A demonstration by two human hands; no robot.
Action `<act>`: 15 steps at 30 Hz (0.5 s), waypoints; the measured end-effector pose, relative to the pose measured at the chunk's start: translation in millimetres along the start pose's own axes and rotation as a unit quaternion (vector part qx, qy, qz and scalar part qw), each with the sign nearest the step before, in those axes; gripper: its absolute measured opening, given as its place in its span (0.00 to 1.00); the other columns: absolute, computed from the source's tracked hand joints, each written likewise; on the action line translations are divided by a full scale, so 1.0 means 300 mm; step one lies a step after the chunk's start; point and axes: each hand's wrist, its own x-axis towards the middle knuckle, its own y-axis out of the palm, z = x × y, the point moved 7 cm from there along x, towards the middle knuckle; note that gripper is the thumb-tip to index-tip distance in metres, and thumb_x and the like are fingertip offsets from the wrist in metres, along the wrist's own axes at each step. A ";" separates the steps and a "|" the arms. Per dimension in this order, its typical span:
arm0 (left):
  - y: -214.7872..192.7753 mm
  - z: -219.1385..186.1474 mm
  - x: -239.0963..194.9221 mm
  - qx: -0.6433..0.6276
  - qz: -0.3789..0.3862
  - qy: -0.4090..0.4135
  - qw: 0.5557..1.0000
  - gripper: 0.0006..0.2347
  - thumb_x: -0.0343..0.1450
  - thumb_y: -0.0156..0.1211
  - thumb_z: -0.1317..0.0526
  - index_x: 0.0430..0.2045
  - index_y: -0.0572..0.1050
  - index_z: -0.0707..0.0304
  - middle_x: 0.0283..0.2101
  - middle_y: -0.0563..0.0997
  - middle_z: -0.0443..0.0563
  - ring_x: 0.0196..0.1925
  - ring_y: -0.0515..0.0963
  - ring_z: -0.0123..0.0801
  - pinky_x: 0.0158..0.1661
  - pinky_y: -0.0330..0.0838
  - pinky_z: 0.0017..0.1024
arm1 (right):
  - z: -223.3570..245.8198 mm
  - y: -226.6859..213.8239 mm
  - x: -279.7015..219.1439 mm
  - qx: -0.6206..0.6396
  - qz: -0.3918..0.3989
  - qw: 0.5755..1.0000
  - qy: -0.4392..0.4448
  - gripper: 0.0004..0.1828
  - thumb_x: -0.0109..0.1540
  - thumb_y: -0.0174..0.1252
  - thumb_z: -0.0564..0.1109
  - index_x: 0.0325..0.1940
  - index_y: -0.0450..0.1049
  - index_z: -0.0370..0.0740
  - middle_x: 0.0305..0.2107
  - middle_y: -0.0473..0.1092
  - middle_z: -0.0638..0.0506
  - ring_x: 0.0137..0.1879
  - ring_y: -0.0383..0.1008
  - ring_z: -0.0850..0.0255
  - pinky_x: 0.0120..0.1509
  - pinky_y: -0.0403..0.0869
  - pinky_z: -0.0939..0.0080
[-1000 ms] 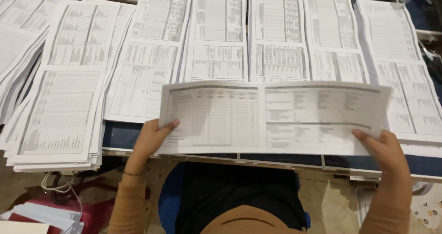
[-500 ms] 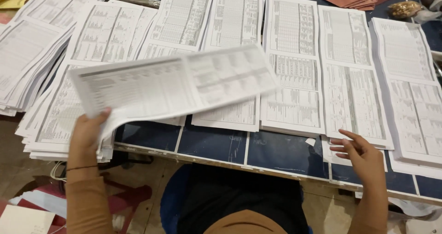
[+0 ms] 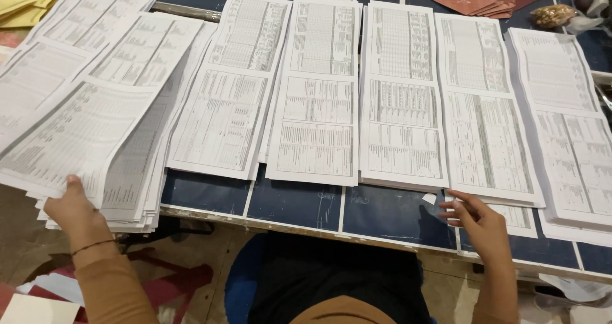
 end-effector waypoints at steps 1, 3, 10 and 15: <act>-0.003 0.003 -0.009 -0.006 -0.001 -0.006 1.000 0.17 0.77 0.67 0.55 0.59 0.73 0.56 0.58 0.84 0.41 0.60 0.87 0.29 0.60 0.89 0.25 | -0.006 0.003 0.003 -0.006 0.003 1.000 -0.008 0.20 0.74 0.55 0.43 0.70 0.78 0.41 0.49 0.83 0.38 0.53 0.85 0.47 0.63 0.83 0.48; -0.010 0.013 -0.013 -0.012 -0.002 -0.011 1.000 0.17 0.77 0.67 0.55 0.60 0.74 0.55 0.58 0.85 0.40 0.58 0.88 0.28 0.56 0.92 0.23 | -0.013 0.008 0.004 -0.010 0.006 1.000 -0.015 0.20 0.73 0.55 0.44 0.70 0.79 0.41 0.49 0.83 0.39 0.52 0.86 0.47 0.63 0.83 0.48; -0.029 -0.084 -0.157 0.087 0.045 -0.049 0.994 0.26 0.83 0.63 0.46 0.66 0.63 0.66 0.63 0.72 0.49 0.64 0.74 0.42 0.63 0.80 0.37 | -0.001 0.004 -0.018 -0.014 0.002 1.000 -0.013 0.20 0.73 0.55 0.44 0.69 0.79 0.42 0.50 0.83 0.42 0.54 0.85 0.49 0.64 0.83 0.49; -0.136 0.061 0.045 0.105 0.050 0.062 0.991 0.23 0.93 0.55 0.36 0.39 0.60 0.48 0.35 0.61 0.37 0.36 0.61 0.25 0.41 0.64 0.31 | -0.183 -0.153 0.045 -0.076 -0.051 0.996 0.002 0.19 0.72 0.60 0.47 0.67 0.82 0.51 0.53 0.83 0.50 0.56 0.84 0.52 0.68 0.78 0.50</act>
